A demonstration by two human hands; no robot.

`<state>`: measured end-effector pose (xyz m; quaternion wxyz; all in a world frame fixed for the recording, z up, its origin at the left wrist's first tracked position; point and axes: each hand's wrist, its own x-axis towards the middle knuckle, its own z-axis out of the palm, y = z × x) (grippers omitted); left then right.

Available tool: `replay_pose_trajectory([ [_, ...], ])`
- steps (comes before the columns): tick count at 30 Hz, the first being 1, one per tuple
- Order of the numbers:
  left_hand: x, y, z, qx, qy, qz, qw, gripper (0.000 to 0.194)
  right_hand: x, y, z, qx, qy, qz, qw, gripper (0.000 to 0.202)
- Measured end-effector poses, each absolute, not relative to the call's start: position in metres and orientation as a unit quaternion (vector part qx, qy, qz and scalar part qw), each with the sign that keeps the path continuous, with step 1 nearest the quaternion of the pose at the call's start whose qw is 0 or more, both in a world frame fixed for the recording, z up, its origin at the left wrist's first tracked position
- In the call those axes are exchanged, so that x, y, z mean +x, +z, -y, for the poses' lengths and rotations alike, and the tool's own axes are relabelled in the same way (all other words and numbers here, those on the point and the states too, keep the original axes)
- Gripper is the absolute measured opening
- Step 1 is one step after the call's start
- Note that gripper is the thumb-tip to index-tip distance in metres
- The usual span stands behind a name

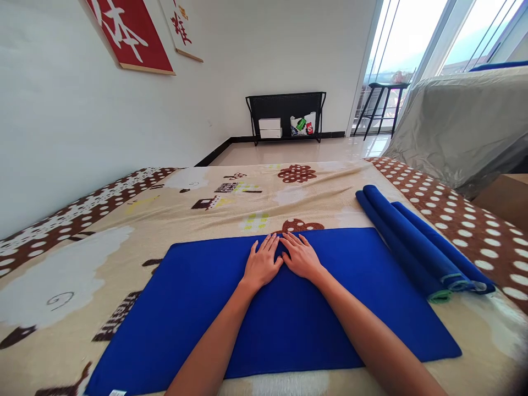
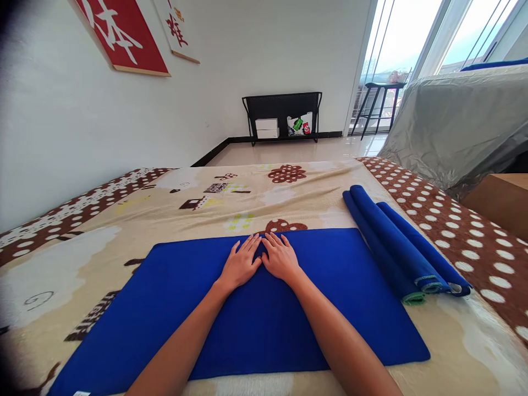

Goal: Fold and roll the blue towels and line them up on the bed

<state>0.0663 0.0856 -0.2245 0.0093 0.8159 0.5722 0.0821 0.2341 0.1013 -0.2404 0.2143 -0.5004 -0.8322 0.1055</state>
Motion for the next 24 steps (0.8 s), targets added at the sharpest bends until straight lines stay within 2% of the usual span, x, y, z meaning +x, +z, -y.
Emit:
replay_pose_trajectory([
  [24,0.0659,-0.2288,-0.0875,0.814,0.067,-0.577,0.002,0.061,0.2348,-0.2390,-0.1004,-0.504,0.107,0.832,0.206,0.054],
])
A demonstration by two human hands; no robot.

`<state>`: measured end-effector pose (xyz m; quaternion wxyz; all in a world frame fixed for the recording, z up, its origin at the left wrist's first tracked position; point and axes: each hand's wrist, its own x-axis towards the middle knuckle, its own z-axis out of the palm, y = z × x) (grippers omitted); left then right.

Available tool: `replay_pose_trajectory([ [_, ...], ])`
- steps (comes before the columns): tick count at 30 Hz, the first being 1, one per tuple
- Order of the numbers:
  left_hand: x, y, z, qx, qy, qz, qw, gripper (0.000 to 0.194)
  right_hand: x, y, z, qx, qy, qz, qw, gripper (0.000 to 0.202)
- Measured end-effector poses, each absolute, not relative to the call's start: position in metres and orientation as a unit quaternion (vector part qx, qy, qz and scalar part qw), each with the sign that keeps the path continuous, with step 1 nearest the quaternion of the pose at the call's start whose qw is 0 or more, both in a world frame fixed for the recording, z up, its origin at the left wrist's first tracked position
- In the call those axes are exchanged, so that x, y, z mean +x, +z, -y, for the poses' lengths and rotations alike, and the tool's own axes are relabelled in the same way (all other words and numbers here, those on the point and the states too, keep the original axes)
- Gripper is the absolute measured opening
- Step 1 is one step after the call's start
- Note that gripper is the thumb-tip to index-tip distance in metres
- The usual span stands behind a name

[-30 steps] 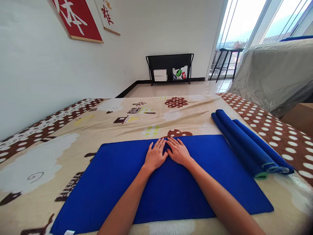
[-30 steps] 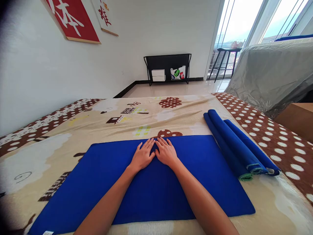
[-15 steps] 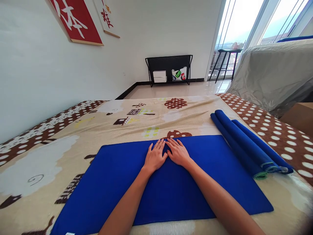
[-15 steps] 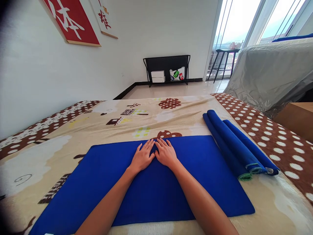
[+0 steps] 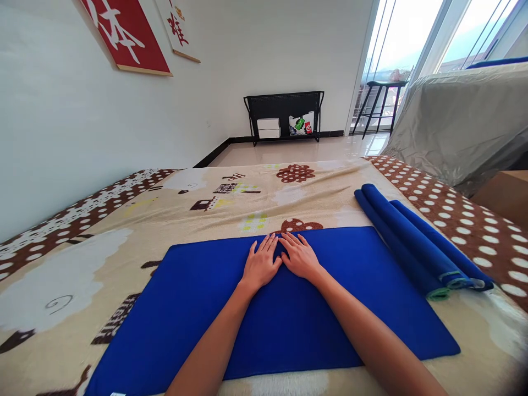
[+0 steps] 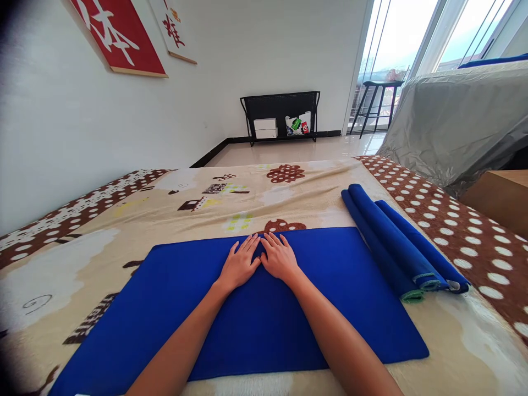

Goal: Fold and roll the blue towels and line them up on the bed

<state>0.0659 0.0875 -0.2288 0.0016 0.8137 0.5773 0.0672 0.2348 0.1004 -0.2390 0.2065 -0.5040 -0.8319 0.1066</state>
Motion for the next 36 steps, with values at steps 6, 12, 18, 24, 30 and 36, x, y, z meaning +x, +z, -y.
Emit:
replay_pose_trajectory([
  [6,0.0656,-0.2293,-0.0878,0.814,0.070,-0.576,0.005,0.061,0.2347,-0.2389,-0.1006,-0.503,0.105,0.833,0.206,0.054],
  [12,0.0659,-0.2293,-0.0874,0.813,0.072,-0.577,0.007,0.061,0.2349,-0.2392,-0.1004,-0.503,0.104,0.832,0.207,0.053],
  [18,0.0659,-0.2291,-0.0872,0.813,0.071,-0.578,0.007,0.061,0.2351,-0.2400,-0.1009,-0.502,0.103,0.833,0.209,0.053],
  [24,0.0667,-0.2280,-0.0870,0.812,0.069,-0.580,0.009,0.061,0.2348,-0.2405,-0.1012,-0.503,0.104,0.833,0.207,0.053],
  [30,0.0676,-0.2262,-0.0863,0.812,0.066,-0.580,0.011,0.061,0.2350,-0.2400,-0.1008,-0.504,0.104,0.832,0.205,0.053],
  [36,0.0677,-0.2258,-0.0862,0.811,0.064,-0.581,0.008,0.061,0.2349,-0.2393,-0.1008,-0.505,0.104,0.832,0.204,0.053],
])
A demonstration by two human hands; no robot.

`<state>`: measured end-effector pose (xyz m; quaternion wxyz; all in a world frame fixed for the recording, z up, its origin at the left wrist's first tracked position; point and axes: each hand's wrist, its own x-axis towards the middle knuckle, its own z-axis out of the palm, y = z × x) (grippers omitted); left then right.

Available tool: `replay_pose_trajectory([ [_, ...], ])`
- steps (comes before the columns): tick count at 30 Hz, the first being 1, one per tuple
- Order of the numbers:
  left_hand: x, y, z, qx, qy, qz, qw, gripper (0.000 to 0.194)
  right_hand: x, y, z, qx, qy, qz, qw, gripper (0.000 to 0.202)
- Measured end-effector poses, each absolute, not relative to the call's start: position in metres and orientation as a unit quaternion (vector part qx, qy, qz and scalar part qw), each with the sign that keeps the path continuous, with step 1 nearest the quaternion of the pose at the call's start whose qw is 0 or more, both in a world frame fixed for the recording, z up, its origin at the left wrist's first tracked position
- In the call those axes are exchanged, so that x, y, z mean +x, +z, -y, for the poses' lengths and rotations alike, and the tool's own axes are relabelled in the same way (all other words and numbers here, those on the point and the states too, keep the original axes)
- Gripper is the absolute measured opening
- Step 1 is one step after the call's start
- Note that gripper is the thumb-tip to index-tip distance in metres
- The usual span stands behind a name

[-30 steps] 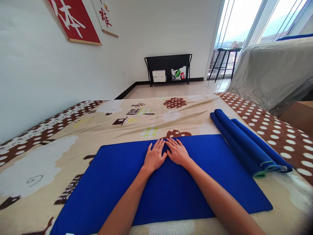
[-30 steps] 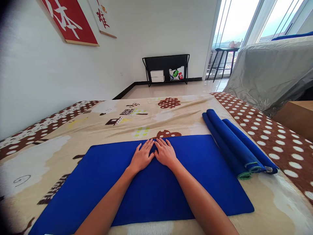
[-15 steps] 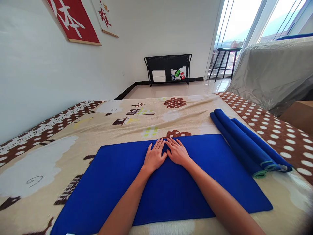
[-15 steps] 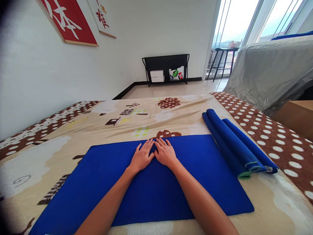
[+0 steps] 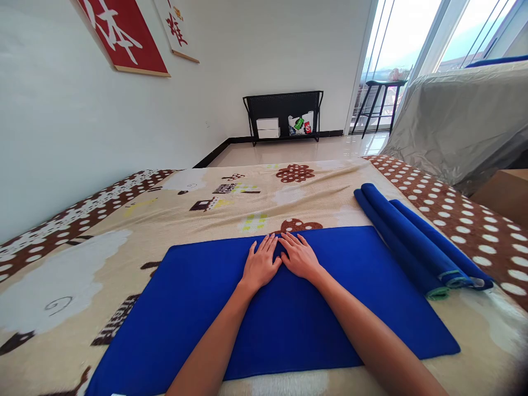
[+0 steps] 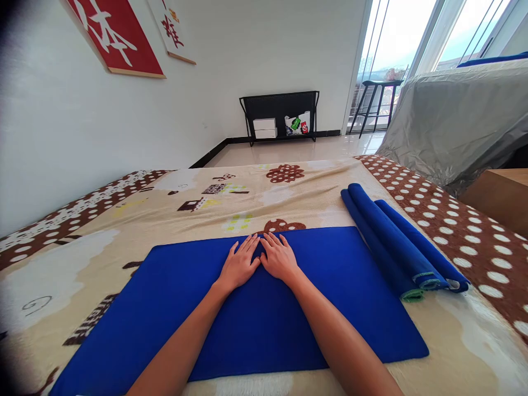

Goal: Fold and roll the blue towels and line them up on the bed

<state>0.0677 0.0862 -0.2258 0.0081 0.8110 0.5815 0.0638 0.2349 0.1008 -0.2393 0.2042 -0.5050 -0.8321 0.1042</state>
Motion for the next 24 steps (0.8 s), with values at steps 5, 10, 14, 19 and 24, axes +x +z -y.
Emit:
replay_pose_trajectory([
  [5,0.067,-0.226,-0.086,0.812,0.068,-0.579,0.009,0.061,0.235,-0.239,-0.101,-0.504,0.102,0.833,0.204,0.053],
  [10,0.067,-0.227,-0.086,0.816,0.081,-0.573,0.008,0.061,0.234,-0.239,-0.100,-0.502,0.099,0.835,0.202,0.053],
  [14,0.060,-0.224,-0.086,0.817,0.075,-0.572,0.010,0.060,0.245,-0.237,-0.101,-0.504,0.091,0.836,0.196,0.052],
  [19,0.010,-0.222,-0.088,0.796,0.051,-0.603,0.000,0.056,0.295,-0.238,-0.103,-0.534,0.073,0.822,0.184,0.053],
  [24,-0.066,-0.227,-0.086,0.745,0.041,-0.665,-0.011,0.059,0.357,-0.246,-0.103,-0.576,0.051,0.798,0.170,0.053],
])
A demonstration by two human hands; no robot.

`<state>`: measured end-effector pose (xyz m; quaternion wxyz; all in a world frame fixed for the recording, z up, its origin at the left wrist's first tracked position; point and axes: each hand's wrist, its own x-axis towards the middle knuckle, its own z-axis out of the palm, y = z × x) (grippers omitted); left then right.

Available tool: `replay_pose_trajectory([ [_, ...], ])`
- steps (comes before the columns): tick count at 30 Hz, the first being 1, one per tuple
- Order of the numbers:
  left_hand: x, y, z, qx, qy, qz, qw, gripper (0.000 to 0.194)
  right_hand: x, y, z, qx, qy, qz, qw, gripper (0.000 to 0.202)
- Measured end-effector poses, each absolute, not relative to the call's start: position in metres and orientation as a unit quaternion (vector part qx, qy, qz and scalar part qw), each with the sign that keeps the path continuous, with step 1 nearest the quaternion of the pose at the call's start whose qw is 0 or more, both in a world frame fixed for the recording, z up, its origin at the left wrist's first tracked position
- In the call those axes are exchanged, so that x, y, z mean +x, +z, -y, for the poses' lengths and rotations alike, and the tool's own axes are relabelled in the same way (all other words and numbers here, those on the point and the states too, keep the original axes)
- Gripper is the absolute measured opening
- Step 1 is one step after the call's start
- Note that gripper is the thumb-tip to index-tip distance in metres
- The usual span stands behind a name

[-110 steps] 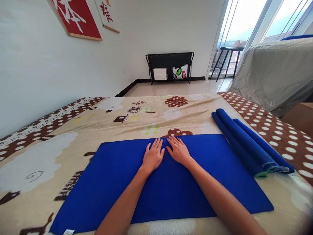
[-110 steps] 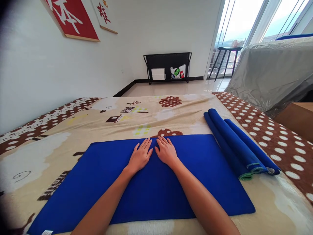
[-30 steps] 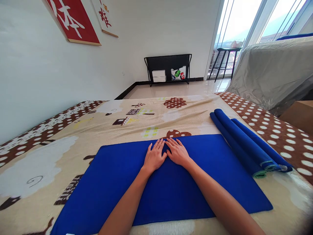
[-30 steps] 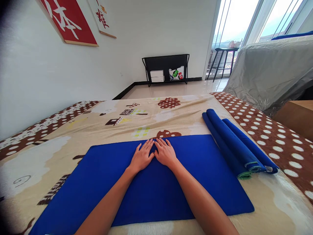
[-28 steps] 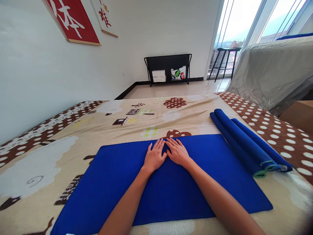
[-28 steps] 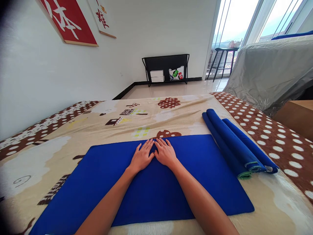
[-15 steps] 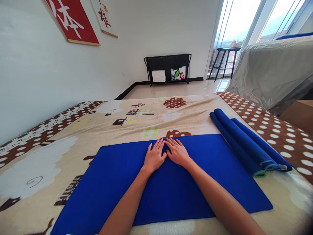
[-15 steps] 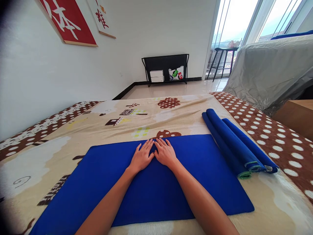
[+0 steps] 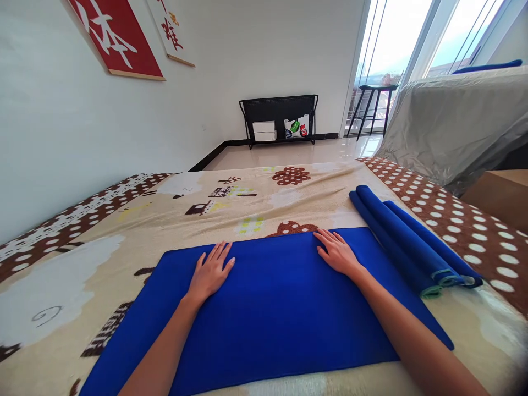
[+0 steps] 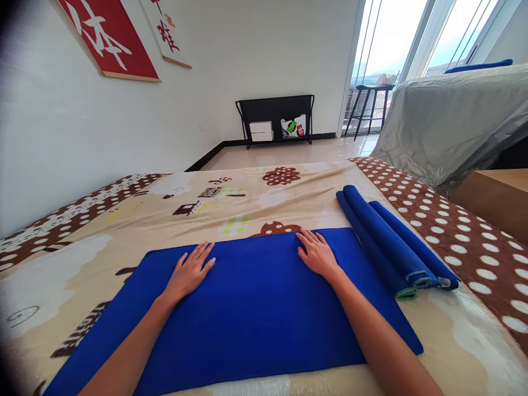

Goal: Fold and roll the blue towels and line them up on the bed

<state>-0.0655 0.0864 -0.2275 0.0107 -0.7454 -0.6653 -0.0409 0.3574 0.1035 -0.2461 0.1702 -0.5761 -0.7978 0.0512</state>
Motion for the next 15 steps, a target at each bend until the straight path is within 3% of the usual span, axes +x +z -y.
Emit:
replay_pose_trajectory([
  [15,-0.223,-0.238,-0.070,-0.603,-0.066,0.795,0.019,0.072,0.444,-0.274,-0.101,-0.701,-0.022,0.694,0.161,0.059],
])
